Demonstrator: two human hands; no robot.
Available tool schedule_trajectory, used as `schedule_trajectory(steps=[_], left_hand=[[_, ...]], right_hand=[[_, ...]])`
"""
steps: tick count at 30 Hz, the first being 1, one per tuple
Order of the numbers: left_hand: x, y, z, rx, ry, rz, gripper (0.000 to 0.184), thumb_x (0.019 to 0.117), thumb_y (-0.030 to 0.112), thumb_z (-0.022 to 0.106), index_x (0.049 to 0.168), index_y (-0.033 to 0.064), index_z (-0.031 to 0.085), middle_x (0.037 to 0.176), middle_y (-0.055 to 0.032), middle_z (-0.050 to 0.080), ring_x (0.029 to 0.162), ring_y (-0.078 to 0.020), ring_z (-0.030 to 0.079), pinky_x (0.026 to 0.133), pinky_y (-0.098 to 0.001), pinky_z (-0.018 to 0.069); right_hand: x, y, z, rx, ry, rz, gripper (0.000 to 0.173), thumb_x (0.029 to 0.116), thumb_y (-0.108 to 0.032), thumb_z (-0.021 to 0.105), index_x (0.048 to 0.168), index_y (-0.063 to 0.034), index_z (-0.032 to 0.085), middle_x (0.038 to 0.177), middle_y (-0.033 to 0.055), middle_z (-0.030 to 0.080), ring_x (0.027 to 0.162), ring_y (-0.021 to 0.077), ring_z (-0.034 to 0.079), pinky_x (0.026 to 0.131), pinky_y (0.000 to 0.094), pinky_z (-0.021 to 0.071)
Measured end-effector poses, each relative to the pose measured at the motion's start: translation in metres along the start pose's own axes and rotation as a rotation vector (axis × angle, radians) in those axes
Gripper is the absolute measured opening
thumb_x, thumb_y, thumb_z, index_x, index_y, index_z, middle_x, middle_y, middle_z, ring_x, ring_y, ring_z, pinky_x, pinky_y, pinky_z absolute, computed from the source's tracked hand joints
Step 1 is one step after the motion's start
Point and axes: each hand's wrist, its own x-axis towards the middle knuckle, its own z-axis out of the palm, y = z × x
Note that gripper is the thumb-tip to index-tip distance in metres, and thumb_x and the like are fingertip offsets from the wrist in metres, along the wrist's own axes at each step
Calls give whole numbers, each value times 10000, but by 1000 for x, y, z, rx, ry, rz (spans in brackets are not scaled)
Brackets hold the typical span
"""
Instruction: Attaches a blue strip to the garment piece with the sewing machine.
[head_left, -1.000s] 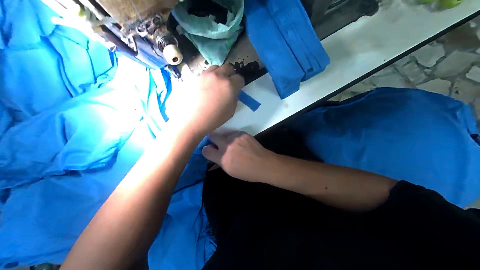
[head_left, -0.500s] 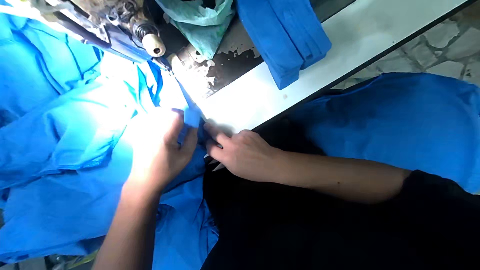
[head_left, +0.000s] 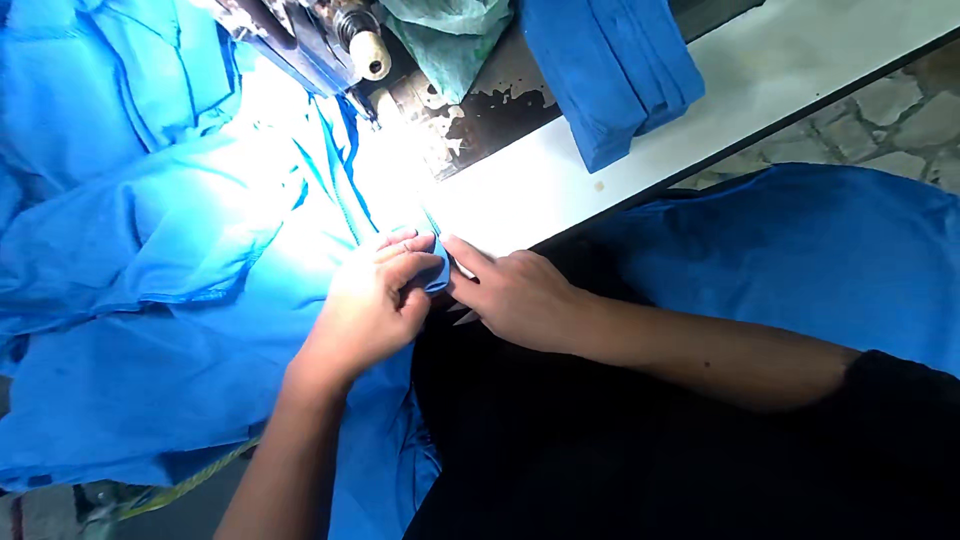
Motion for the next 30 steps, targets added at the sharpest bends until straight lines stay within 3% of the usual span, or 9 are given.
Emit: schedule_trajectory(steps=[3,8,15,20,22,23,25,28,30], left_hand=[[13,-5,-24,7,65,-23,380,912,112,431,1090,26,755,1173,-131,741,1136,-239,686,981,-440,516],[38,-17,-9,131,30,-83,350,981,170,504,1142,-38,735,1329,-250,643,1223,-427,621,993,-630,447],[19,-16,19,232,135,5,311,949,164,568,1127,-11,754,1276,-239,675,1162,-448,643,952,-613,480],[19,-17,20,239,148,35,296,943,149,563,1099,-8,760,1256,-235,679,1151,-442,642,940,-585,491],[20,-15,16,228,95,27,341,871,147,565,1104,-24,747,1252,-257,657,1156,-471,613,927,-619,472],[21,-13,15,229,88,28,345,846,172,589,1080,-29,743,1221,-255,657,1135,-467,611,913,-615,469],[24,-12,18,232,135,32,270,829,207,652,955,-22,721,1111,-227,684,1081,-440,638,891,-582,488],[28,-11,22,89,183,-83,126,852,70,712,895,-47,691,1037,-224,688,991,-389,671,827,-561,514],[28,-10,18,-100,232,-254,159,961,80,598,976,-5,732,949,-111,705,885,-200,667,785,-426,519]], right_hand=[[0,0,-2,-20,-7,-12,145,875,-54,682,999,-49,756,1373,212,629,483,210,586,419,350,458],[0,-1,-3,-41,-31,-8,171,858,-46,700,1017,-45,760,1382,210,624,497,223,598,424,360,460],[-3,0,0,-82,30,-48,183,869,-42,693,1036,-41,767,1460,190,575,516,193,593,440,336,460],[-1,7,-1,-27,21,-152,80,875,-26,661,807,-21,706,1273,175,694,502,196,590,430,334,437],[6,7,-12,125,9,-80,39,821,0,713,857,0,724,1215,173,709,599,219,667,483,367,519],[11,5,-20,196,7,-34,165,816,5,733,981,13,750,1205,167,705,679,228,697,537,381,558],[23,4,-35,271,29,8,340,832,13,723,1171,6,738,1124,155,709,769,230,706,607,389,579],[35,9,-42,265,-35,-29,255,847,7,684,1094,-7,747,931,121,682,758,233,675,611,394,545],[38,12,-40,170,-128,-32,220,841,-11,709,1057,-16,750,1060,153,705,785,282,702,615,444,553]])
